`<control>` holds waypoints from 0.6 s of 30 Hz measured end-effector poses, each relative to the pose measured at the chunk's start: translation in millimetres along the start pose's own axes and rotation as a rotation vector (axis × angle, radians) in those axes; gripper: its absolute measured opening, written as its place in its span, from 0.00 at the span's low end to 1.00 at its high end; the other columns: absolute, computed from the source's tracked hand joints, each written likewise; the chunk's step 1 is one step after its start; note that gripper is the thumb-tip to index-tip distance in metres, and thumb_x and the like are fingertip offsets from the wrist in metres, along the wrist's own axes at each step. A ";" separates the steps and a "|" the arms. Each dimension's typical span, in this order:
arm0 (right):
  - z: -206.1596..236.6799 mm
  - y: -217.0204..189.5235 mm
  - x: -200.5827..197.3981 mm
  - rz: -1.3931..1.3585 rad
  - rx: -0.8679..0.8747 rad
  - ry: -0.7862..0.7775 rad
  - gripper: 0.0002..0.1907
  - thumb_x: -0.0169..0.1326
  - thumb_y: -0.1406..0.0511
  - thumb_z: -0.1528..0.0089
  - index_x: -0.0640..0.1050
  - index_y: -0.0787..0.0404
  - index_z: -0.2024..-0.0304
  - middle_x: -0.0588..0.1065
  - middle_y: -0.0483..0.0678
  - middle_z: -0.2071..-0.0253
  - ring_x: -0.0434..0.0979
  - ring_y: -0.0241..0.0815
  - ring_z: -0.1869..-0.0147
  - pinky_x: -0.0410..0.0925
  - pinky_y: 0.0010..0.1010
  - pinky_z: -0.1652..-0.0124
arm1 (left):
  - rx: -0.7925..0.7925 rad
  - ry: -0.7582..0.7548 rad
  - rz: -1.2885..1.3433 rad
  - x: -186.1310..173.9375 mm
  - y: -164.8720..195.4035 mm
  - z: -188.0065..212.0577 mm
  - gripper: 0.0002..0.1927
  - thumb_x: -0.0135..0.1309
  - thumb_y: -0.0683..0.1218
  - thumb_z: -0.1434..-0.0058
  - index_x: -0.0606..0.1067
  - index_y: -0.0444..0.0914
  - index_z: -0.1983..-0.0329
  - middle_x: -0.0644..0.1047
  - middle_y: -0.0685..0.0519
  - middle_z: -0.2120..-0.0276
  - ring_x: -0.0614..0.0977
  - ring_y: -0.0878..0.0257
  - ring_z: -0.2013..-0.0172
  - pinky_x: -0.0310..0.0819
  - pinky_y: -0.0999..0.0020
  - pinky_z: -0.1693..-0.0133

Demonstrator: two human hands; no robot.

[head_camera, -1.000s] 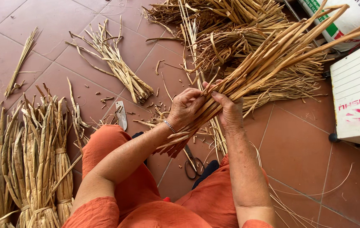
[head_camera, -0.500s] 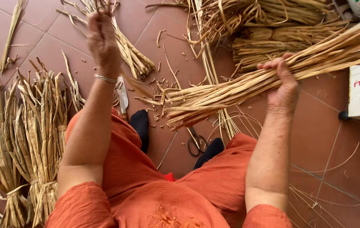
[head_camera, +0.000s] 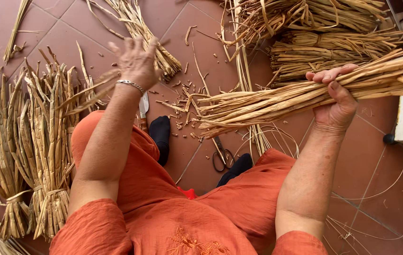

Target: The person sits on a tiled floor and uses scissors to trim the ends of bundles of dried plant stalks. They repeatedly cut, align, and set aside the trimmed bundles.

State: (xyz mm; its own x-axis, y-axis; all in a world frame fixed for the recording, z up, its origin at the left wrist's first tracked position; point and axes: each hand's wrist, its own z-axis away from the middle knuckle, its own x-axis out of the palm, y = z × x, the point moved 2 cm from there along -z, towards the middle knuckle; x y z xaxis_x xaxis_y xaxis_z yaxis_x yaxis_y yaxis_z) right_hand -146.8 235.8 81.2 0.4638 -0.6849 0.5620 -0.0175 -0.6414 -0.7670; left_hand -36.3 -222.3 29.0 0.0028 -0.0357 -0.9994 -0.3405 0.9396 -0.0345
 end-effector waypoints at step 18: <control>-4.4 111.8 114.2 0.354 0.004 0.226 0.25 0.72 0.71 0.41 0.75 0.69 0.45 0.77 0.48 0.51 0.79 0.41 0.49 0.76 0.31 0.47 | 0.491 -0.103 1.379 37.3 198.3 25.7 0.39 0.67 0.45 0.35 0.59 0.43 0.27 0.76 0.47 0.38 0.79 0.58 0.39 0.75 0.64 0.36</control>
State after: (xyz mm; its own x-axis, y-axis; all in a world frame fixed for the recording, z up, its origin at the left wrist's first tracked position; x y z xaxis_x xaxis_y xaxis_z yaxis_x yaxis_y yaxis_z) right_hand -99.7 84.3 61.1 0.2232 -0.9218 0.3169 -0.1373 -0.3516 -0.9260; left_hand -79.6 -28.6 -15.4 0.0197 0.9710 -0.2384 0.2179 0.2285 0.9488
